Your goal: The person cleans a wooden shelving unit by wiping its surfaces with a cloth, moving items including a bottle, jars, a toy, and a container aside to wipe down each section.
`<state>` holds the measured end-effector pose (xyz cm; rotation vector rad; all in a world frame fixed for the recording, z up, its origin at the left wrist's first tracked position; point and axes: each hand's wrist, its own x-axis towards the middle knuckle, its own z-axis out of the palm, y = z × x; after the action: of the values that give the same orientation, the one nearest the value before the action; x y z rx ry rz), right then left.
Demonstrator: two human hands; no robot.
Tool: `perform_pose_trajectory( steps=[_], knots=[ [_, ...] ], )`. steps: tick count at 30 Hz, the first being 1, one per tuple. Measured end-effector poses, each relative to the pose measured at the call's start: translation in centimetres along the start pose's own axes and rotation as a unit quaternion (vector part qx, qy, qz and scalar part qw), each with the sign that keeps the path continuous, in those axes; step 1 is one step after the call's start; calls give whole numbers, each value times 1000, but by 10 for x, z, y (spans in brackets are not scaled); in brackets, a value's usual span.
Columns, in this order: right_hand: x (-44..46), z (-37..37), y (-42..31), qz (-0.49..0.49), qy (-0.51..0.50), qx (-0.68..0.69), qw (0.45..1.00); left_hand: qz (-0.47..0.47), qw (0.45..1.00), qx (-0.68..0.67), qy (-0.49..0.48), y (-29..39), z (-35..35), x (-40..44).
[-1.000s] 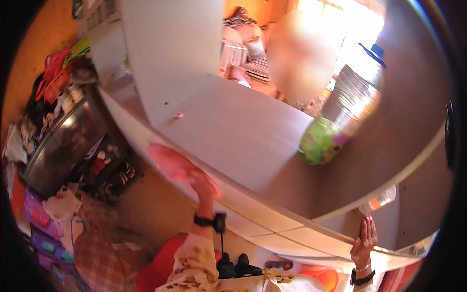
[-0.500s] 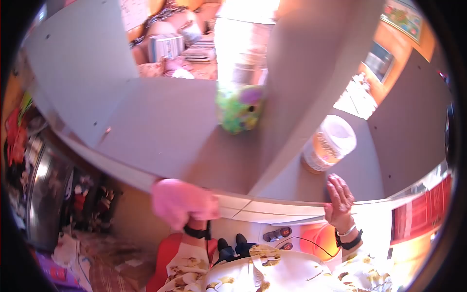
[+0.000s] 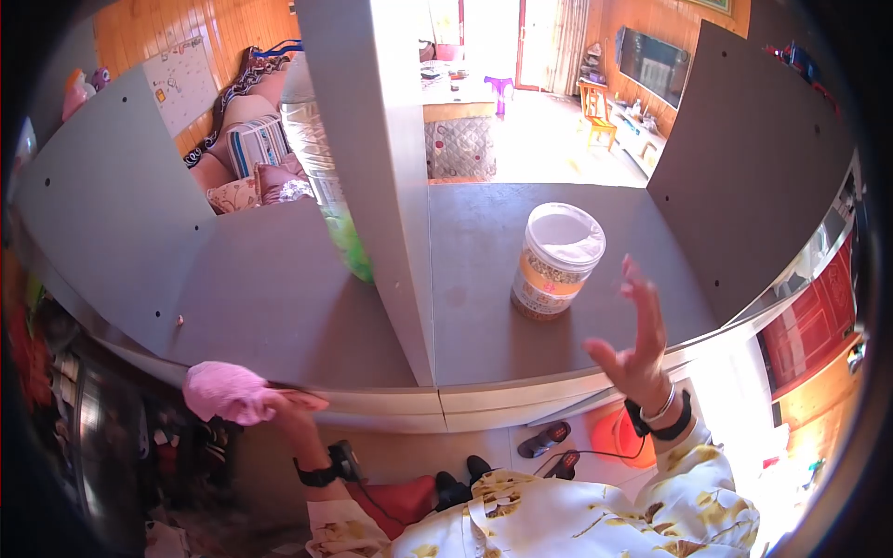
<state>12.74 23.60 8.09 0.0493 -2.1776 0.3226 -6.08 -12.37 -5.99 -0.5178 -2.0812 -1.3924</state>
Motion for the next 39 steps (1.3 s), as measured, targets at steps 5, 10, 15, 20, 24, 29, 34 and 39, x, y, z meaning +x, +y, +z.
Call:
perform_pose_trajectory(
  steps=[5, 10, 15, 20, 24, 29, 34, 39],
  knots=[
    [75, 6, -15, -11, -39, -57, 998, 134, 984, 101, -66, 27, 4, 9],
    [96, 30, 2, 4, -199, -169, 965, 160, 973, 72, -153, 93, 3, 51],
    [96, 21, 27, 57, -192, -249, 948, 113, 993, 25, -23, 38, -20, 64],
    [101, 2, -19, -48, -66, -431, 899, 196, 979, 40, 37, 11, -24, 74],
    [69, 16, -127, -107, 40, 67, 991, 206, 977, -6, 49, 5, -22, 73],
    [106, 92, -223, -156, -25, 63, 985, 203, 978, -27, 37, 16, -28, 73],
    [228, 104, -229, -117, 101, -89, 984, 200, 979, -44, 10, 12, -33, 72],
    [296, 127, -208, 101, 20, -263, 959, 209, 974, -83, 29, 12, -33, 75]
  ],
)
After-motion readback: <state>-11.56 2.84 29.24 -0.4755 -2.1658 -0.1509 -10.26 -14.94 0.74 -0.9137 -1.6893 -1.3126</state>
